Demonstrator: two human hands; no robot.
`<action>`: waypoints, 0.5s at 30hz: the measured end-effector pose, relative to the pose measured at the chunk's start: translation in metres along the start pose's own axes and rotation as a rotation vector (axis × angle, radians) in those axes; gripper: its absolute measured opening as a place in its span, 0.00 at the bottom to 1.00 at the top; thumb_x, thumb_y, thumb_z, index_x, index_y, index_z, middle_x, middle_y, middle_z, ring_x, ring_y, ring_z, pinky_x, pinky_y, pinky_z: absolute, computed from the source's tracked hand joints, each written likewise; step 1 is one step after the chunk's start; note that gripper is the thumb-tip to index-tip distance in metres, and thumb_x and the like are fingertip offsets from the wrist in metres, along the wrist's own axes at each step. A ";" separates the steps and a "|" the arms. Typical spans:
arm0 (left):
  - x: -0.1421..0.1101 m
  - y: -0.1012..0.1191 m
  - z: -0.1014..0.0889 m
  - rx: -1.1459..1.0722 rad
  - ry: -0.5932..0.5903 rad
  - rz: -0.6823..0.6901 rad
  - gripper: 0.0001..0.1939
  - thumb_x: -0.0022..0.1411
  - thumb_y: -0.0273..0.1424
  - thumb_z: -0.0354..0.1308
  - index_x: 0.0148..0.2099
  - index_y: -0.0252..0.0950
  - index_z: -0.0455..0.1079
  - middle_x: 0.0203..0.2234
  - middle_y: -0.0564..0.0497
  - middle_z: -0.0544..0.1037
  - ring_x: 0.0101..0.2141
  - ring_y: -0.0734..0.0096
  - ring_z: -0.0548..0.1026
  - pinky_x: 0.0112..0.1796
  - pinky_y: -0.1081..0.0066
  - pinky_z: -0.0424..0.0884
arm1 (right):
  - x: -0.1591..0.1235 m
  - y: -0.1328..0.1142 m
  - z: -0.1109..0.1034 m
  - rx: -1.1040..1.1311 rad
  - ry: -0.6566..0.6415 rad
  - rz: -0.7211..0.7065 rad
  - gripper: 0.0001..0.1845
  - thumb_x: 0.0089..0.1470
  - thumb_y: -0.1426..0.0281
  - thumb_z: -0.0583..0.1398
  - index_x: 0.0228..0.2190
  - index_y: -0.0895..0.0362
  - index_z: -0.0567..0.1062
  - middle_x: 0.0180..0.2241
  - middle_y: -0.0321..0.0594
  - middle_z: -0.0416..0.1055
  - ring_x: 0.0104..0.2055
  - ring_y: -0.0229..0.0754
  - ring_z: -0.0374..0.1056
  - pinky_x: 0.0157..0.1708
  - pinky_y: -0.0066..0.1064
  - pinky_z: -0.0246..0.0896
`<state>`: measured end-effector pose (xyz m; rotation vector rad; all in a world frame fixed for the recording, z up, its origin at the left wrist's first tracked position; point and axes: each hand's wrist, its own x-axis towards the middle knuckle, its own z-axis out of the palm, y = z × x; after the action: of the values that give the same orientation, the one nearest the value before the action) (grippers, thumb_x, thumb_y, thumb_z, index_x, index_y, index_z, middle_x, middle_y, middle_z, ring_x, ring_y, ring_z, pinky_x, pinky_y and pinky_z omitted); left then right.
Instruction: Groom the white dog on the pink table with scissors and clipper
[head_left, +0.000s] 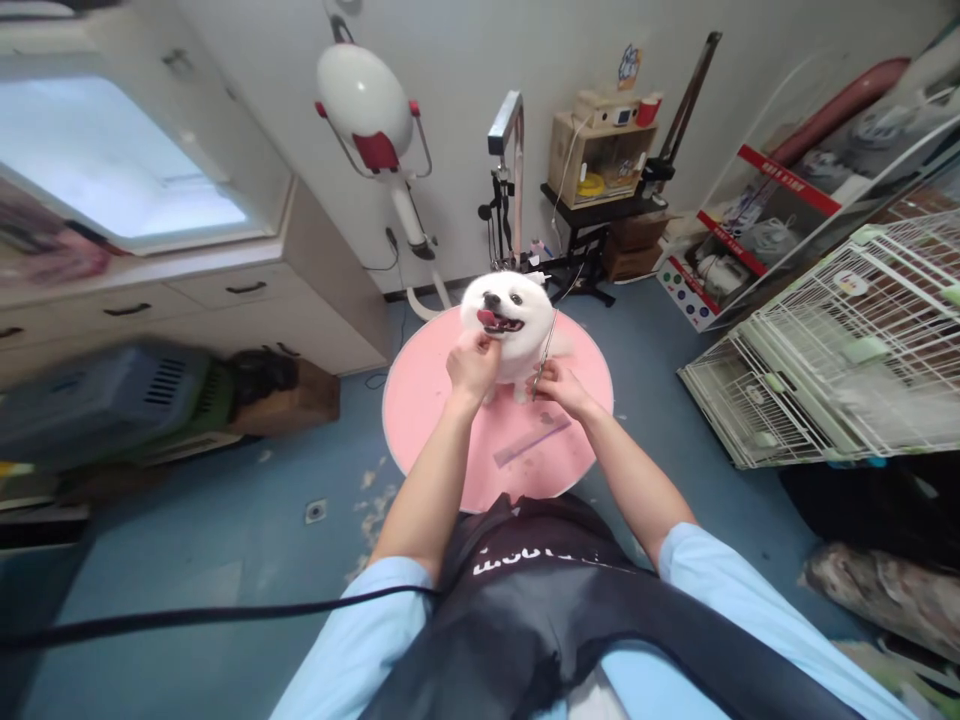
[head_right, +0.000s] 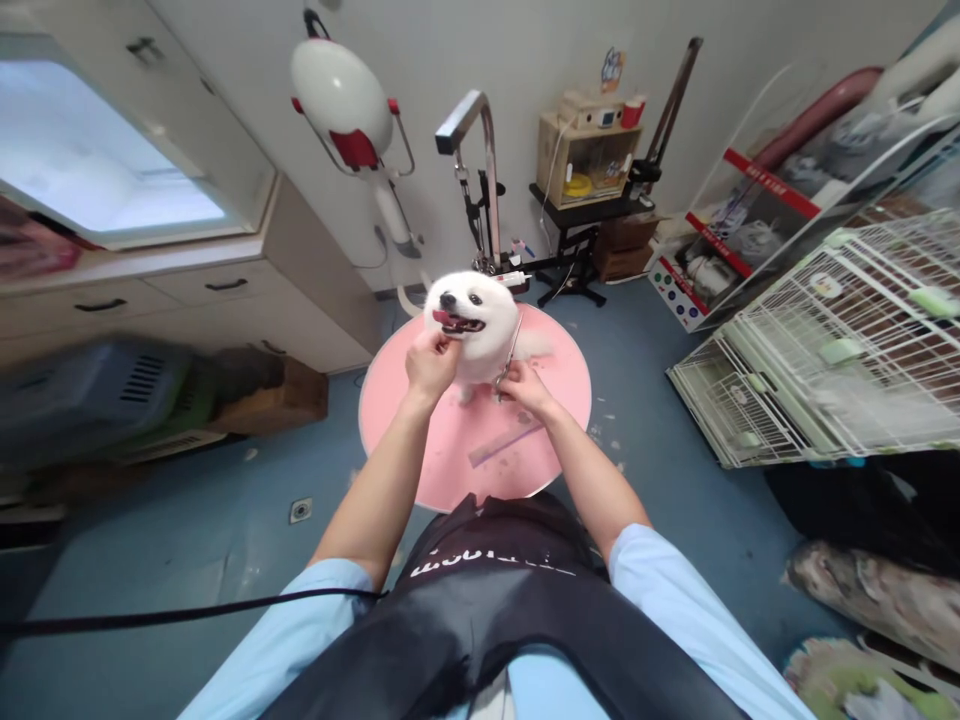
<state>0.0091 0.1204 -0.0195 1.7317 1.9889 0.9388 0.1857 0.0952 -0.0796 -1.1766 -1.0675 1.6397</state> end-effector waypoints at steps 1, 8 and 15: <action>0.001 -0.001 -0.001 0.004 -0.012 0.011 0.10 0.62 0.32 0.57 0.28 0.36 0.69 0.29 0.50 0.77 0.34 0.69 0.73 0.34 0.71 0.61 | 0.001 0.003 0.000 -0.003 0.001 -0.005 0.18 0.38 0.71 0.67 0.33 0.54 0.67 0.26 0.34 0.74 0.27 0.37 0.70 0.26 0.29 0.67; 0.009 -0.005 -0.010 0.071 -0.091 0.100 0.07 0.60 0.29 0.56 0.29 0.37 0.71 0.32 0.49 0.78 0.36 0.67 0.74 0.34 0.70 0.61 | 0.004 0.056 0.062 0.049 0.220 -0.122 0.20 0.35 0.69 0.66 0.31 0.52 0.63 0.26 0.32 0.72 0.30 0.38 0.68 0.30 0.29 0.65; 0.012 -0.007 -0.012 0.097 -0.134 0.114 0.08 0.60 0.30 0.57 0.28 0.37 0.70 0.32 0.49 0.78 0.36 0.66 0.74 0.33 0.70 0.60 | 0.022 0.078 0.122 0.144 0.297 -0.175 0.19 0.40 0.66 0.62 0.33 0.51 0.59 0.30 0.32 0.67 0.37 0.39 0.67 0.37 0.30 0.64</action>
<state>-0.0066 0.1290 -0.0135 1.9255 1.8959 0.7507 0.0515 0.0733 -0.1343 -1.1545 -0.8253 1.3343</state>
